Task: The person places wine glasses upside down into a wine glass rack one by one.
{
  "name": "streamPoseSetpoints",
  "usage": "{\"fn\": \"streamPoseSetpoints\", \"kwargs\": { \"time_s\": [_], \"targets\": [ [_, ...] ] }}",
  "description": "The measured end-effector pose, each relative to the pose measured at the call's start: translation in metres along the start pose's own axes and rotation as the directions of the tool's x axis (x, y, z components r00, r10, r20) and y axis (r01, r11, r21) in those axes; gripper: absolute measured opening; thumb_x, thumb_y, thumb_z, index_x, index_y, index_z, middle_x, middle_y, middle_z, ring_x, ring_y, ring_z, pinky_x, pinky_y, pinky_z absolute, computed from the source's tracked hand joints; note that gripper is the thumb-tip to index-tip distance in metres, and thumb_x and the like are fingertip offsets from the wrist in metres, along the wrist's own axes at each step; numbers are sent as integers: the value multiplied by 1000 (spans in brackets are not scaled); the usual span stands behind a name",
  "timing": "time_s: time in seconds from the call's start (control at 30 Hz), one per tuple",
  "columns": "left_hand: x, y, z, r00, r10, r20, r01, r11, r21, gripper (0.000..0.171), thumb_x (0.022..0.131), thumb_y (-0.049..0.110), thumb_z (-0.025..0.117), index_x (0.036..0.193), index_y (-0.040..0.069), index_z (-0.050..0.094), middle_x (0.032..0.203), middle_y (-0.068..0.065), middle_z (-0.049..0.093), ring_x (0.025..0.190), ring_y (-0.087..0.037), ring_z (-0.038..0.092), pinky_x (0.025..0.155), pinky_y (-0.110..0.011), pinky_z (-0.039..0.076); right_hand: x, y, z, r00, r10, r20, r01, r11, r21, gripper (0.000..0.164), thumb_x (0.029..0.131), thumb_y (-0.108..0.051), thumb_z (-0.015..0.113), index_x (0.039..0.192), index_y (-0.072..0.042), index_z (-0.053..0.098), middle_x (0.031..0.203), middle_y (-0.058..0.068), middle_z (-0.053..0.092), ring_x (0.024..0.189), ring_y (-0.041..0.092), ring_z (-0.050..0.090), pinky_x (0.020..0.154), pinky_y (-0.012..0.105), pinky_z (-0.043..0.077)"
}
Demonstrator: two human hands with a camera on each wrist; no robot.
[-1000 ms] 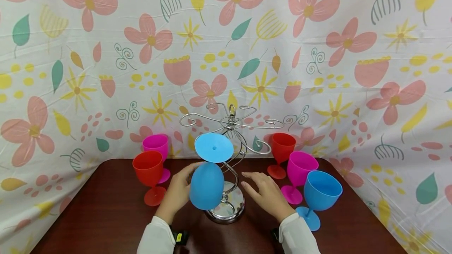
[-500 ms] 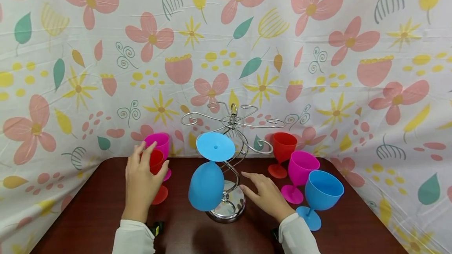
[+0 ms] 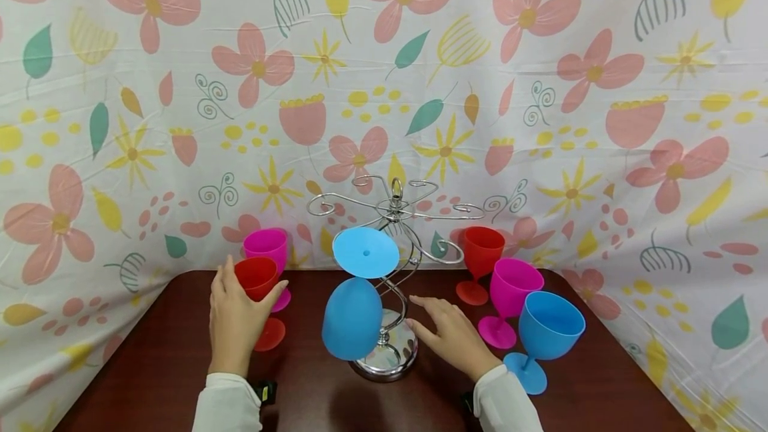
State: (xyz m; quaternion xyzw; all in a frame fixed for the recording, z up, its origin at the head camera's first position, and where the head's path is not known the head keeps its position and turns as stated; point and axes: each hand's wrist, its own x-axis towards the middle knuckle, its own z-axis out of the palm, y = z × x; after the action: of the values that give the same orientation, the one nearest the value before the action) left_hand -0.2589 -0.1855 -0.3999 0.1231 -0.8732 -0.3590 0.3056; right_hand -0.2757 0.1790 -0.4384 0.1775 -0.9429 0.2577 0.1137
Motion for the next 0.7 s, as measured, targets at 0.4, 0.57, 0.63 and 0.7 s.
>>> {"fn": "streamPoseSetpoints", "kwargs": {
  "time_s": [0.4,0.57,0.63,0.7],
  "targets": [
    [1,1,-1,998,34,-44,-34,999,-9,104,83,34,83,160,1,22,141,-32,47,123,-50,52,91,-65,51,0,1,2,1000,-3,-7,3,1000,1,53,94,-44,71,142,-25,60,142,-1,63,133,26,57,114,53,43],
    [1,6,-14,999,20,42,-22,999,30,106,81,36,82,159,-1,21,137,-31,44,118,-50,52,91,-66,53,0,1,1,1000,4,-5,-4,1000,2,53,94,-44,71,142,-25,60,142,-1,63,133,26,57,114,54,43],
    [1,8,-20,996,9,94,-14,999,51,107,80,37,81,159,-2,21,137,-31,42,118,-49,51,91,-66,54,0,1,1,1000,10,-1,-10,1000,5,53,94,-43,71,142,-25,59,142,0,63,134,27,57,115,55,43],
    [1,10,-26,989,5,145,-16,997,74,106,80,39,80,158,-4,22,136,-31,41,118,-48,48,92,-65,54,0,1,0,1000,17,2,-17,1000,8,53,94,-44,70,142,-26,59,143,0,63,134,27,56,115,56,43]
  ]
}}
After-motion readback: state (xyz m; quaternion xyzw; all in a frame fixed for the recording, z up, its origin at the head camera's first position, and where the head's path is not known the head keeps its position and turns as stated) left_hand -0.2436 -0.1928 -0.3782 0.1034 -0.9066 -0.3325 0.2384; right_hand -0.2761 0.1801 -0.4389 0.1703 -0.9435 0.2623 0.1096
